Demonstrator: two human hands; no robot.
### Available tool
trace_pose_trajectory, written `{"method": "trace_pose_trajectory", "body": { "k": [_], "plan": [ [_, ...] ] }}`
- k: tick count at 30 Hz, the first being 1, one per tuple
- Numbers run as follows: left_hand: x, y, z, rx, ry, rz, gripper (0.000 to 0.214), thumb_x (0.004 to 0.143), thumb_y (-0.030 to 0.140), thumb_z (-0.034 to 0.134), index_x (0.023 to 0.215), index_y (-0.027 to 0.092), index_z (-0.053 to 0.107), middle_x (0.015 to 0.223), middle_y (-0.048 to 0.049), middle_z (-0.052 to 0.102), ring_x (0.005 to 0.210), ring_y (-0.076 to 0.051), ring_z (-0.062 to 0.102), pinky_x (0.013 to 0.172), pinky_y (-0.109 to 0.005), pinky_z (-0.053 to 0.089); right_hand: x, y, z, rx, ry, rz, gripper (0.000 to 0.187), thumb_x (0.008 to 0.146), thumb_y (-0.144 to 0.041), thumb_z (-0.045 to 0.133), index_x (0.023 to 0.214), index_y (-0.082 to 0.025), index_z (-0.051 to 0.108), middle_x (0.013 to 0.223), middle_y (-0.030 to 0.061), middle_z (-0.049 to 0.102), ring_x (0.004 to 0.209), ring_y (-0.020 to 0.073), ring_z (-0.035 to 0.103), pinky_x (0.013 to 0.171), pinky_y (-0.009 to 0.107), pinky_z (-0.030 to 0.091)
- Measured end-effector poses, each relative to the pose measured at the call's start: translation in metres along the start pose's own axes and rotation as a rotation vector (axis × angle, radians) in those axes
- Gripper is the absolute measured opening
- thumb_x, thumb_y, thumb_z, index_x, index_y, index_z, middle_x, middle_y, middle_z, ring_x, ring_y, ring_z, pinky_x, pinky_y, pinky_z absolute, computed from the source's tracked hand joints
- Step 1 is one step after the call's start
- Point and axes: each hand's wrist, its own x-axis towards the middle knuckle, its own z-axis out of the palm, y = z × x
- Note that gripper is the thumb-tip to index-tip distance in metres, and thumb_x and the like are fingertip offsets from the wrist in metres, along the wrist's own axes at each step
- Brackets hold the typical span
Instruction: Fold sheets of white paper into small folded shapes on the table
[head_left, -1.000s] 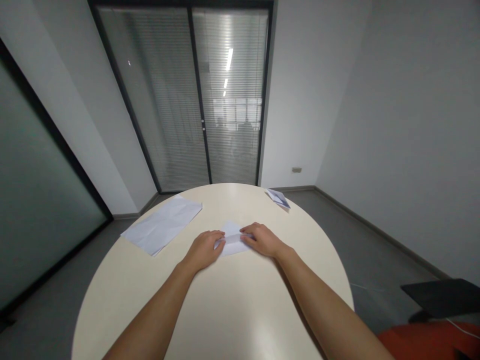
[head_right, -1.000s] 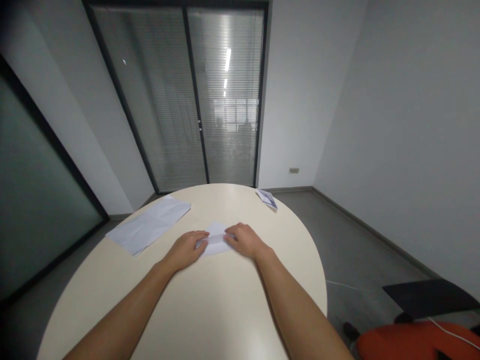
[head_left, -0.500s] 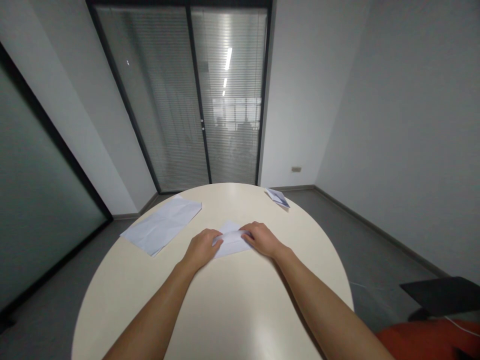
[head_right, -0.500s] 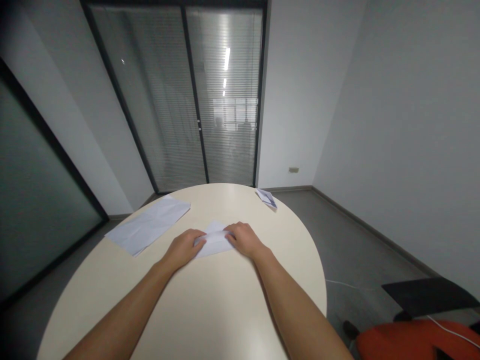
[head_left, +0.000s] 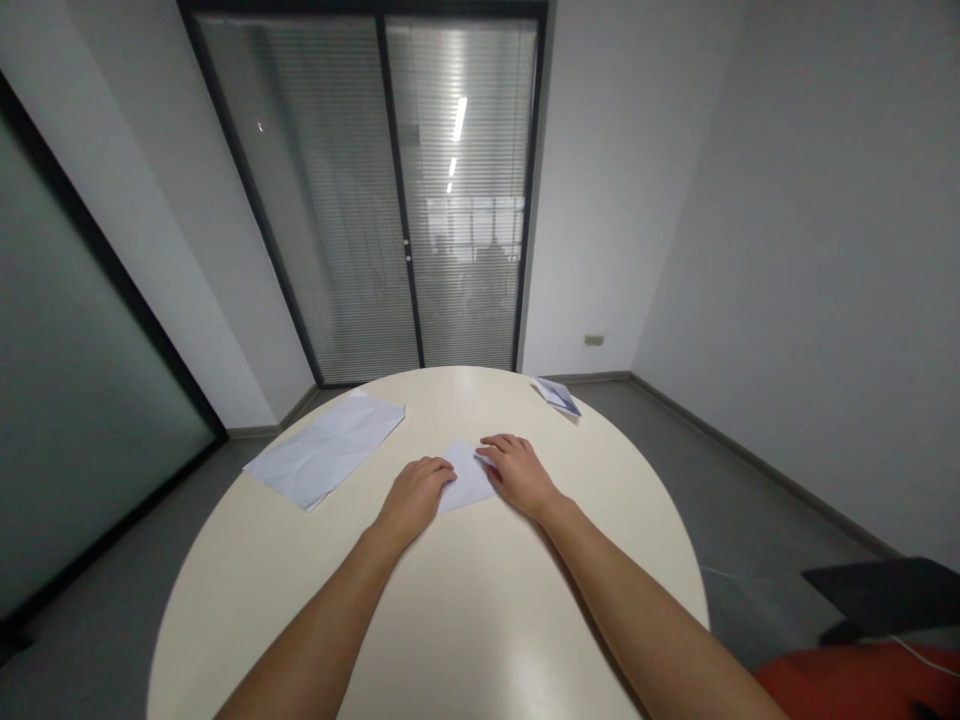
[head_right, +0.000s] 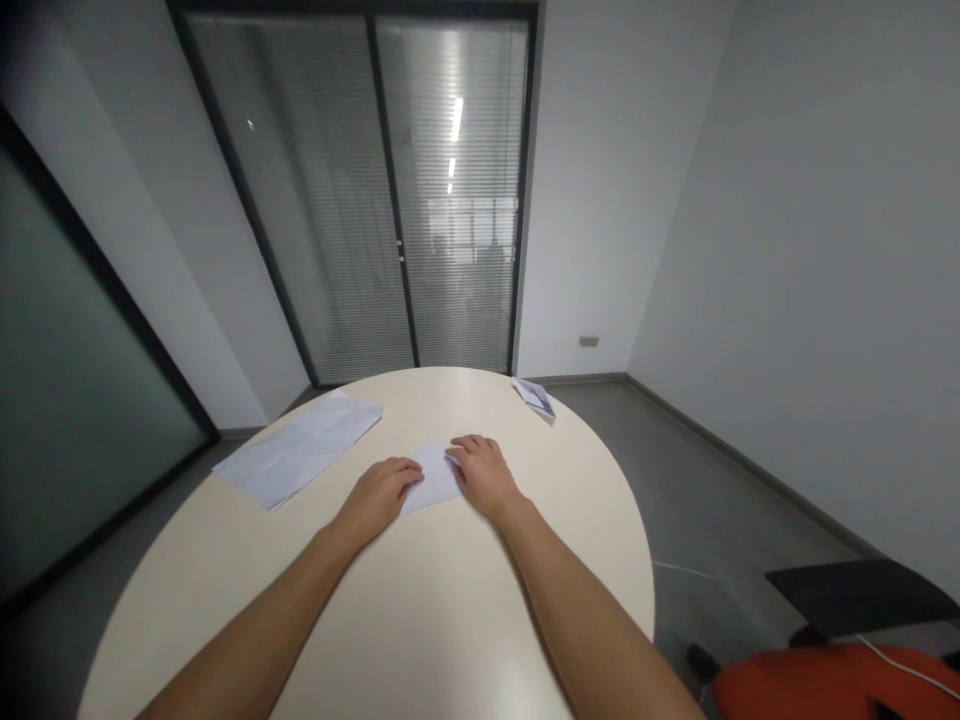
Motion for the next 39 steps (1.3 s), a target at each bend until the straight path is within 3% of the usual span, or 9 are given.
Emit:
{"method": "trace_pose_trajectory", "body": {
  "k": [3,6,10,15,20,27,32,35,39],
  "plan": [
    [-0.002,0.005,-0.001,-0.005,-0.055,-0.018,0.039,0.095,0.013,0.043,0.12,0.023,0.071,0.126,-0.0071,0.07,0.117,-0.023,0.062,0.107,-0.039,0.047,0.0,-0.009,0.004,0.102,-0.049,-0.119,0.042,0.101,-0.033,0.048,0.139,-0.02,0.061,0.146,0.0125,0.058,0.135,0.0275,0.051,0.116,0.047,0.035],
    [-0.005,0.008,-0.002,-0.02,-0.066,-0.008,0.041,0.098,0.019,0.04,0.13,0.023,0.066,0.136,-0.0075,0.065,0.127,-0.023,0.058,0.112,-0.038,0.044,-0.002,-0.014,0.012,0.203,-0.197,-0.221,0.059,0.103,-0.049,0.043,0.153,-0.018,0.046,0.157,0.0136,0.045,0.146,0.029,0.04,0.121,0.048,0.03],
    [-0.006,0.009,-0.002,-0.022,-0.08,-0.014,0.044,0.099,0.024,0.038,0.136,0.022,0.061,0.143,-0.0084,0.06,0.133,-0.022,0.054,0.114,-0.038,0.043,-0.005,-0.014,0.019,0.189,-0.288,-0.096,0.078,0.102,-0.064,0.034,0.159,-0.011,0.033,0.164,0.0171,0.027,0.153,0.0334,0.024,0.124,0.052,0.021],
    [-0.007,0.012,0.003,0.01,-0.103,-0.049,0.048,0.101,0.028,0.034,0.142,0.015,0.055,0.152,-0.0135,0.052,0.141,-0.025,0.047,0.118,-0.04,0.038,-0.004,-0.008,0.014,0.129,-0.311,0.021,0.086,0.1,-0.069,0.03,0.159,-0.007,0.032,0.165,0.0188,0.024,0.154,0.0339,0.02,0.126,0.049,0.018],
    [-0.01,0.012,0.016,0.074,-0.127,-0.114,0.054,0.104,0.04,0.03,0.151,0.019,0.045,0.162,-0.0126,0.038,0.152,-0.035,0.03,0.12,-0.055,0.03,-0.004,0.001,0.011,0.08,-0.273,0.12,0.088,0.099,-0.068,0.033,0.158,-0.002,0.031,0.164,0.0225,0.023,0.155,0.0355,0.018,0.125,0.05,0.019],
    [-0.009,0.009,0.019,0.125,-0.161,-0.254,0.065,0.104,0.05,0.025,0.156,0.014,0.035,0.165,-0.0219,0.026,0.154,-0.038,0.023,0.119,-0.062,0.023,-0.006,0.007,0.016,0.063,-0.243,0.111,0.082,0.099,-0.067,0.037,0.158,-0.01,0.034,0.165,0.0199,0.023,0.155,0.0357,0.017,0.124,0.051,0.02],
    [-0.009,0.014,0.011,0.198,-0.085,-0.399,0.065,0.102,0.046,0.031,0.15,0.004,0.043,0.16,-0.0278,0.034,0.152,-0.042,0.025,0.121,-0.063,0.017,-0.008,0.004,0.014,0.056,-0.262,0.118,0.08,0.099,-0.068,0.036,0.159,-0.015,0.035,0.166,0.0171,0.022,0.155,0.0359,0.017,0.124,0.051,0.019],
    [-0.008,0.02,0.011,0.173,0.006,-0.294,0.06,0.101,0.039,0.034,0.15,0.005,0.044,0.163,-0.0239,0.031,0.154,-0.038,0.022,0.124,-0.057,0.016,-0.007,0.003,0.013,0.039,-0.271,0.127,0.082,0.099,-0.069,0.036,0.159,-0.013,0.034,0.166,0.0176,0.021,0.155,0.0365,0.013,0.125,0.051,0.018],
    [-0.007,0.026,0.014,-0.006,-0.12,-0.029,0.058,0.103,0.038,0.032,0.156,0.016,0.037,0.167,-0.0112,0.028,0.155,-0.028,0.022,0.125,-0.049,0.023,-0.004,0.003,0.015,0.036,-0.269,0.119,0.081,0.1,-0.067,0.034,0.159,-0.012,0.034,0.167,0.0165,0.021,0.156,0.0362,0.01,0.125,0.05,0.016]
  ]
}}
